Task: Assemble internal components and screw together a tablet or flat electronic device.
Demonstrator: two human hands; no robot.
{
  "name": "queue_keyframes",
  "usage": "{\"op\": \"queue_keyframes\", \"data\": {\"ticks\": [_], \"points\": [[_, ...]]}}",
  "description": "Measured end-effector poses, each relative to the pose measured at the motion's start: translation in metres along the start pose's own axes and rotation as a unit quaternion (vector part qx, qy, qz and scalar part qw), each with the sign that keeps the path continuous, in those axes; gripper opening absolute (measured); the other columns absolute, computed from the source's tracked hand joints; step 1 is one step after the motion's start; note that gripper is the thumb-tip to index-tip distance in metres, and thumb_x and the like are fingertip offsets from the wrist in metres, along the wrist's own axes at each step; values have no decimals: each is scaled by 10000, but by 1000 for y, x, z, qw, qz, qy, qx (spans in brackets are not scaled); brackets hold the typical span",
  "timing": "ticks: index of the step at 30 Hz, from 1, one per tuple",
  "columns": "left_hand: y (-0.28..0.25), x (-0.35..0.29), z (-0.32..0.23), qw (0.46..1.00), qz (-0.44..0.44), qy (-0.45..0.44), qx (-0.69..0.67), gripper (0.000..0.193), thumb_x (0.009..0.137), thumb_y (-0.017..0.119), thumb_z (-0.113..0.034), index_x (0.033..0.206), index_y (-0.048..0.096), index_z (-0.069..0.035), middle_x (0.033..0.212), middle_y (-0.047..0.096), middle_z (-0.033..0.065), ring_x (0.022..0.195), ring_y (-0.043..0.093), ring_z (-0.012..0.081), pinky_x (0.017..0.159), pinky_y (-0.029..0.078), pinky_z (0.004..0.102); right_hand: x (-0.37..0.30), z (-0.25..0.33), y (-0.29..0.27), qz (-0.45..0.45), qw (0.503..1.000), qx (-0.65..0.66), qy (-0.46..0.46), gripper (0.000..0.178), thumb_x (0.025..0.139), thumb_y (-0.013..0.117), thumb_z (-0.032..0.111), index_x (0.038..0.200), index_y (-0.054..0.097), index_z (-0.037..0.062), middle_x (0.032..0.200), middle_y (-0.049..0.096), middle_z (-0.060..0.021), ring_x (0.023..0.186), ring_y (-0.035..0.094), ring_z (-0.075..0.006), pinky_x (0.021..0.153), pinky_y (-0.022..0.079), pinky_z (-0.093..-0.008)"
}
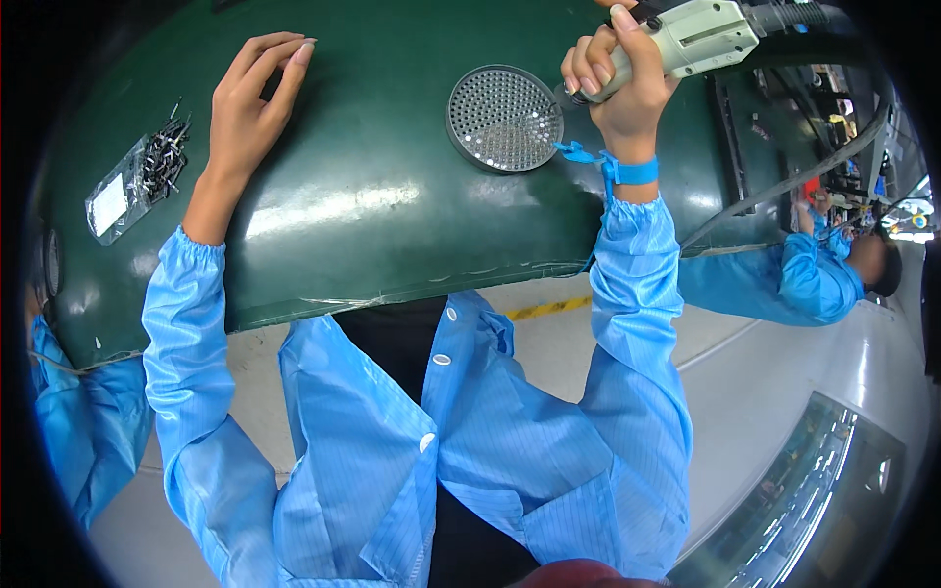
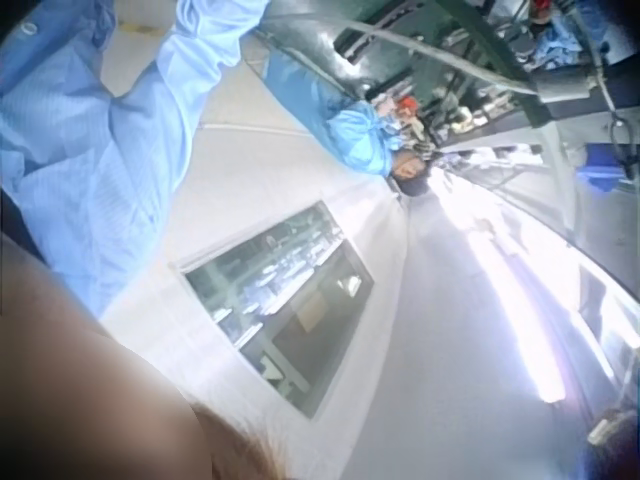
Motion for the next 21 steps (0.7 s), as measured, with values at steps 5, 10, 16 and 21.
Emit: {"op": "queue_keyframes", "data": {"ticks": [5,10,16,21], "points": [[-3,11,-7,1000,-11,10,-3,154,961,674,-112,1065,728,-13,1070,700,110,870,693,203,797,541,298,9,7,8,29,1000,-2,-12,268,965,550,191,1037,609,-61,532,355,-1,429,403,-133,455,405,-335],[49,43,-27,999,19,-3,-45,153,940,696,-105,1058,726,-12,1003,680,106,859,680,193,762,541,304,3,2,12,-7,1000,-9,24,205,921,639,85,1037,629,-83,531,486,-35,412,474,-124,416,416,-279],[205,177,-38,988,55,-55,-136,384,946,697,-306,1197,644,-20,1041,663,187,790,658,212,752,530,362,-7,13,11,-14,999,0,31,155,872,741,96,986,687,6,716,635,-16,530,578,-92,501,473,-261],[346,231,85,974,131,-145,-115,839,863,686,-628,1178,610,145,953,703,240,914,682,288,804,536,420,-5,-8,36,6,999,-18,-48,183,858,762,179,941,680,38,785,690,-12,718,629,-93,666,521,-300]]}}
Point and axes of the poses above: each hand's wrist, its own x-axis towards the middle knuckle, its own y-axis out of the palm, z = x × y, the point moved 6 cm from there along x, towards the middle knuckle
